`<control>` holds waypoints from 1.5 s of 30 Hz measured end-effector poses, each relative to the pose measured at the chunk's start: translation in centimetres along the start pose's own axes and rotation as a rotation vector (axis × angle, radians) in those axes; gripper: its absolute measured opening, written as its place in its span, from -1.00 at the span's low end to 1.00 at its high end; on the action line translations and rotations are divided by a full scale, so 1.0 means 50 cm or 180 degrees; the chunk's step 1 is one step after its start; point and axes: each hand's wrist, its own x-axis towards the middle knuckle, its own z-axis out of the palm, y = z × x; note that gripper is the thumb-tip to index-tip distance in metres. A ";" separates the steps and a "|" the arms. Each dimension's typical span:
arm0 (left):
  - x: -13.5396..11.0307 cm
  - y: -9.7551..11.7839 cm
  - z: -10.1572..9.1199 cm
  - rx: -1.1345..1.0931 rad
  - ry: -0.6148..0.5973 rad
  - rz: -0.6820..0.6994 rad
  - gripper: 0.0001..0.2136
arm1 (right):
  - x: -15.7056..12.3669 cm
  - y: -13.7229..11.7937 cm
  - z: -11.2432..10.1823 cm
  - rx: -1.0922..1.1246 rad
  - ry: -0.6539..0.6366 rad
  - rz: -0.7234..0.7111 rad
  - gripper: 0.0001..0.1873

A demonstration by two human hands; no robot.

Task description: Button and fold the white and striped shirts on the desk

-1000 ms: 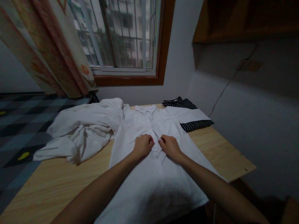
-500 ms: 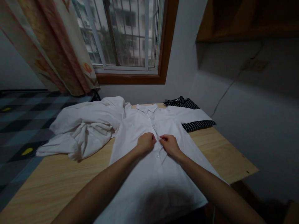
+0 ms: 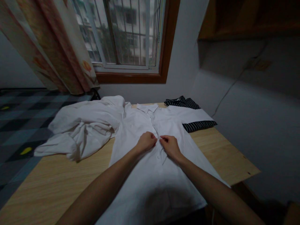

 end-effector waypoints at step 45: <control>-0.010 0.015 -0.006 -0.1746 -0.0646 -0.0719 -0.81 | 0.006 -0.009 -0.001 0.0716 -0.0407 0.0532 -0.78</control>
